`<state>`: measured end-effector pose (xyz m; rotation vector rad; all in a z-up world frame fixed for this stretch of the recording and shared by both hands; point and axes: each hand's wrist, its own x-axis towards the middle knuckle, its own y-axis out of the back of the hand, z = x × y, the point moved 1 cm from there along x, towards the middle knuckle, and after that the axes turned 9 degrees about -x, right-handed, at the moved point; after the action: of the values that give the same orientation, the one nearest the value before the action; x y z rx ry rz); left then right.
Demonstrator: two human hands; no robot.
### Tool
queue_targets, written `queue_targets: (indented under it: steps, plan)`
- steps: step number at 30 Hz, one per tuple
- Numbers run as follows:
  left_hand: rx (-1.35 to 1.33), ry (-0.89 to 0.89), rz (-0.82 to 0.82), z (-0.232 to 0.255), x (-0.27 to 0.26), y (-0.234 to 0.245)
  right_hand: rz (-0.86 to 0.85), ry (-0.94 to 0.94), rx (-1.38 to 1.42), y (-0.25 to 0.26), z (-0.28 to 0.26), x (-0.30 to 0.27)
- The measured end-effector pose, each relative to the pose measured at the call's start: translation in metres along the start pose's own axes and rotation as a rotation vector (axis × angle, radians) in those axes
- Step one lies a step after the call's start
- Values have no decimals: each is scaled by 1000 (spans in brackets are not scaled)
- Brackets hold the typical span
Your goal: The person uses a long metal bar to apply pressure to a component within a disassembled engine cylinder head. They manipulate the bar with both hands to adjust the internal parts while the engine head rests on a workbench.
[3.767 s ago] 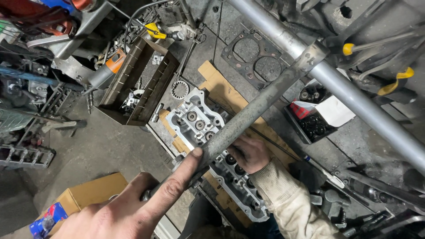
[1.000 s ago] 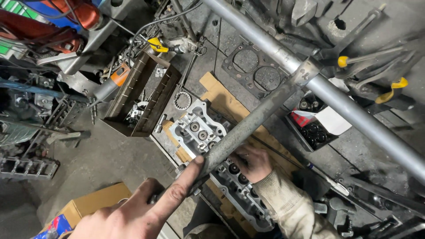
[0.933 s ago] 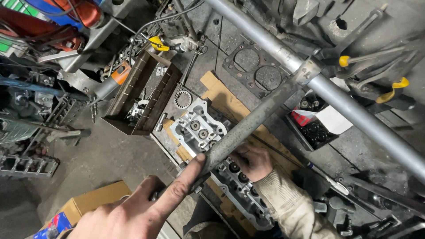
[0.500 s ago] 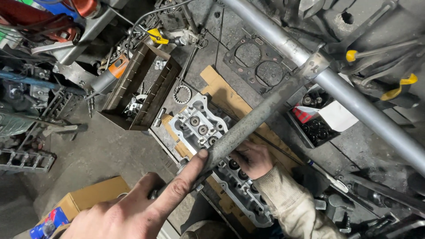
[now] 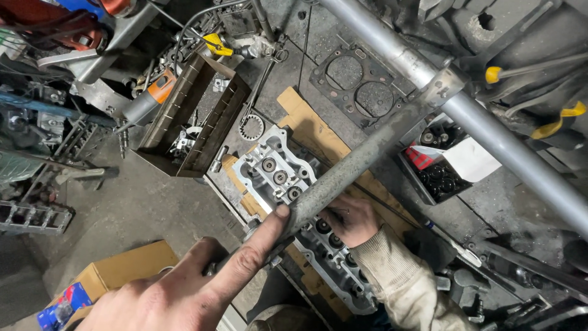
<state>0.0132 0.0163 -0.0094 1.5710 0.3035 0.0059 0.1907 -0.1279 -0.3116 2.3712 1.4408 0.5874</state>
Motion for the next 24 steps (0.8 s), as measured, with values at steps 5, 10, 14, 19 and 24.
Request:
queue_targets:
  steps: [5, 10, 14, 19, 24]
  plan:
    - [-40, 53, -113, 2, 7, 2, 26, -7, -30, 5, -9, 5]
    - [-5, 136, -142, 6, 6, -1, -9, -12, -42, -5, 8, -1]
    - [-16, 169, -254, 3, 9, -1, -8, -54, -62, 0, -1, 4]
    - [90, 61, -36, 0, -4, -9, 29, -62, -16, 0, -4, 3]
    - [153, 43, 25, -1, -8, -17, 26, -12, -37, -2, 3, 0]
